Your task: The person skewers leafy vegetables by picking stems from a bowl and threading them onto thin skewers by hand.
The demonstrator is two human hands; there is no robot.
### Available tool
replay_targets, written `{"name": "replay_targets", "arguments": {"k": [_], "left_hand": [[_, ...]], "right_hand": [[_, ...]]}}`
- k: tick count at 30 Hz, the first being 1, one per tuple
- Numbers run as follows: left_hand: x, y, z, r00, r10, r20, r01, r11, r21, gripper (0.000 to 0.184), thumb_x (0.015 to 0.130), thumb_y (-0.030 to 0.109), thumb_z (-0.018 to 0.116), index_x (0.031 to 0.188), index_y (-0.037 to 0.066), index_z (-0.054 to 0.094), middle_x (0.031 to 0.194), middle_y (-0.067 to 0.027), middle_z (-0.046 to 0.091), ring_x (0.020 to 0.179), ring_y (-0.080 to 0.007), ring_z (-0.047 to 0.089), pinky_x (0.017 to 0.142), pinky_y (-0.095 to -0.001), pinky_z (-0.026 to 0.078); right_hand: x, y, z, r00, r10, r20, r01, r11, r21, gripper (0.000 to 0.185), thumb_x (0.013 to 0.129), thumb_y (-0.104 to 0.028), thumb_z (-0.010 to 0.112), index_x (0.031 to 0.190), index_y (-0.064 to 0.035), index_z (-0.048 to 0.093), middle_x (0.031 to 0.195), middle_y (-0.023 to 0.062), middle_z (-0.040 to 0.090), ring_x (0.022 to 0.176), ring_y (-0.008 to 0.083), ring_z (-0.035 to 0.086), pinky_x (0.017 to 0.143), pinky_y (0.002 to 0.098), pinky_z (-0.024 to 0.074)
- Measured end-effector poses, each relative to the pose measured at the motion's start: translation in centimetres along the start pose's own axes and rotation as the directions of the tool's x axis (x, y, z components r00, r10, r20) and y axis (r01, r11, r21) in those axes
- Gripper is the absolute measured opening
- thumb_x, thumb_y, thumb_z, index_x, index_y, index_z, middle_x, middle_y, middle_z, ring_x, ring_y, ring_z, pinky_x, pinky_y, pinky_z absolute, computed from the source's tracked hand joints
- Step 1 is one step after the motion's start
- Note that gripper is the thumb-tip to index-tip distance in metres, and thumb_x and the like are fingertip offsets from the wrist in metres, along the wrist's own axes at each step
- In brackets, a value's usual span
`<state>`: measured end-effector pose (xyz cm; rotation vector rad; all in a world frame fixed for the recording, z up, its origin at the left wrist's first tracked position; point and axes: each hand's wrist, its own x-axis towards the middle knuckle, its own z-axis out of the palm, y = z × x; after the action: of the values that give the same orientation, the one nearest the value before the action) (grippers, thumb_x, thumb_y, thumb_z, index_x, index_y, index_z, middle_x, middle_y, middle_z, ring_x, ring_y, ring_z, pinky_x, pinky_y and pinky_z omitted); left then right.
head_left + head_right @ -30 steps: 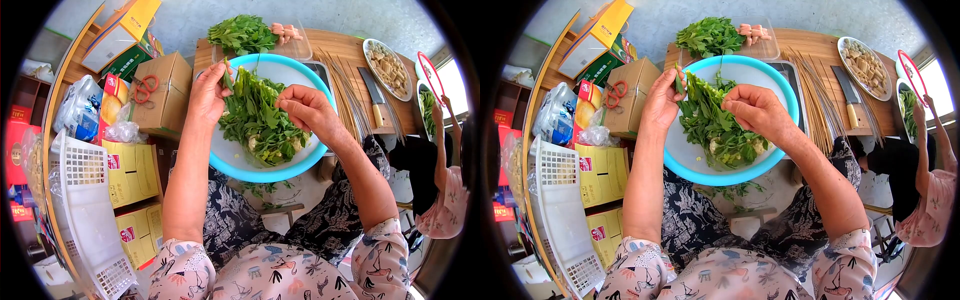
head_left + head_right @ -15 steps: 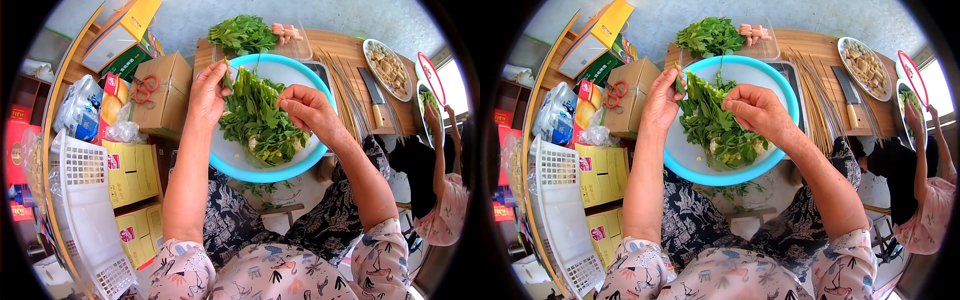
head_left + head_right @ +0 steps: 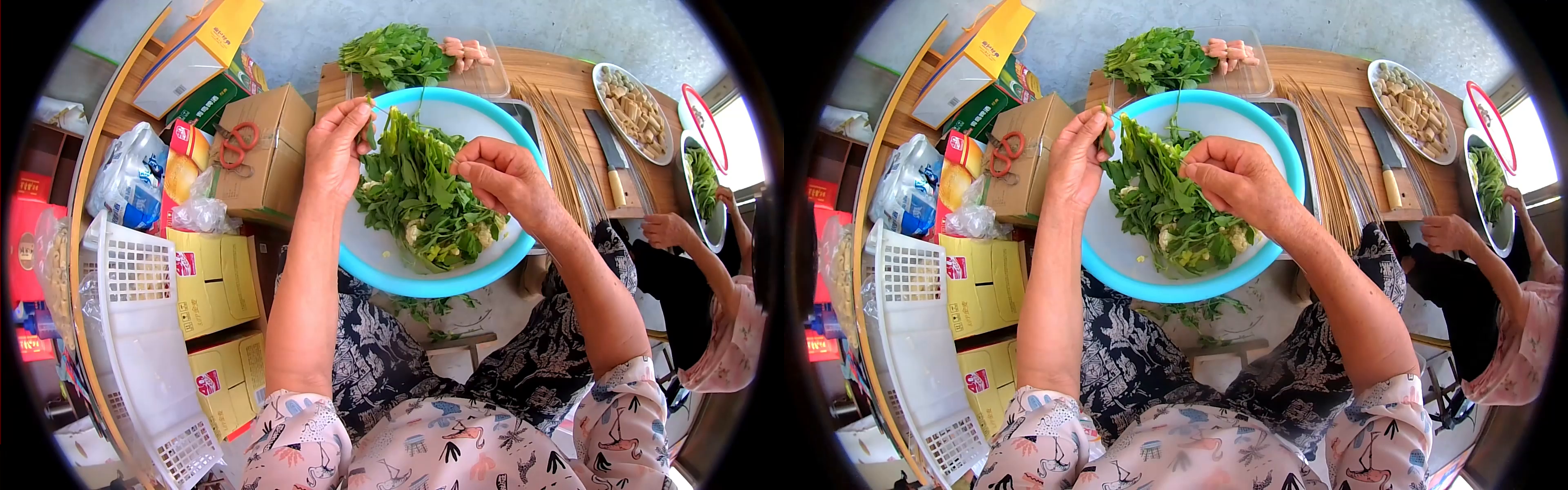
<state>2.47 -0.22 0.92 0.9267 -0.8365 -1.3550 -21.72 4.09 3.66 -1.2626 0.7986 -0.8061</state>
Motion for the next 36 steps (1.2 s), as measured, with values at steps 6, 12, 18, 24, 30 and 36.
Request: {"name": "replay_targets", "arguments": {"k": [6,12,18,24,30,36], "left_hand": [[-0.2,0.0,0.2,0.995,-0.075,0.061,0.074,0.997,0.022,0.013,0.087,0.014,0.063,0.099,0.007,0.062,0.083,0.0022,0.063,0.069,-0.0043,0.055,0.052,-0.0175,0.034],[-0.2,0.1,0.1,0.991,-0.091,0.1,0.087,0.995,0.037,0.013,0.087,0.015,0.063,0.098,0.007,0.062,0.083,0.0018,0.063,0.069,-0.005,0.054,0.054,-0.0194,0.035],[-0.2,-0.7,0.5,0.98,-0.055,0.193,0.025,0.987,0.158,0.014,0.088,0.015,0.063,0.099,0.007,0.063,0.085,0.0011,0.062,0.076,-0.0073,0.053,0.065,-0.0212,0.04],[-0.2,-0.7,1.4,0.983,0.183,0.03,-0.184,0.939,0.29,0.014,0.089,0.019,0.062,0.094,0.005,0.063,0.084,-0.0003,0.061,0.079,-0.0108,0.056,0.073,-0.0232,0.043],[-0.6,-1.0,0.9,0.986,0.068,0.152,-0.116,0.934,0.338,0.022,0.091,0.025,0.058,0.085,0.005,0.063,0.078,-0.0018,0.06,0.069,-0.0109,0.054,0.065,-0.0253,0.043],[-1.9,-4.2,3.7,0.909,-0.183,0.374,-0.119,0.746,0.655,0.013,0.087,0.013,0.061,0.089,0.002,0.067,0.078,0.0011,0.062,0.068,-0.0056,0.054,0.06,-0.0197,0.042]], "right_hand": [[0.0,-0.1,-0.2,1.0,0.012,0.013,-0.012,1.0,0.007,0.012,0.091,-0.011,0.055,0.087,0.0001,0.057,0.058,-0.0049,0.045,0.047,0.0024,0.037,0.042,0.0194,0.0273],[0.1,0.0,-0.3,1.0,0.016,0.016,-0.016,1.0,0.003,0.012,0.091,-0.011,0.055,0.089,0.0001,0.058,0.057,-0.0048,0.045,0.047,0.0026,0.037,0.042,0.0194,0.0269],[0.1,-0.1,-0.1,1.0,0.016,-0.006,-0.016,1.0,0.026,0.012,0.091,-0.011,0.055,0.088,-0.0001,0.058,0.058,-0.0047,0.046,0.047,0.0025,0.038,0.042,0.0191,0.0272],[0.2,-0.3,-1.1,0.996,-0.039,-0.079,0.038,0.999,-0.019,0.014,0.092,-0.015,0.053,0.09,-0.0029,0.06,0.056,-0.0059,0.042,0.045,0.0021,0.035,0.04,0.0182,0.0243],[0.4,-0.7,-3.8,0.956,-0.199,-0.214,0.196,0.98,-0.036,0.018,0.092,-0.02,0.055,0.093,-0.0029,0.062,0.054,-0.0062,0.043,0.045,0.0012,0.034,0.041,0.0178,0.0243],[0.3,-0.9,-4.8,0.926,-0.229,-0.299,0.235,0.972,-0.017,0.019,0.092,-0.019,0.054,0.093,-0.002,0.062,0.055,-0.0056,0.044,0.045,0.0014,0.034,0.041,0.0179,0.0236]]}}
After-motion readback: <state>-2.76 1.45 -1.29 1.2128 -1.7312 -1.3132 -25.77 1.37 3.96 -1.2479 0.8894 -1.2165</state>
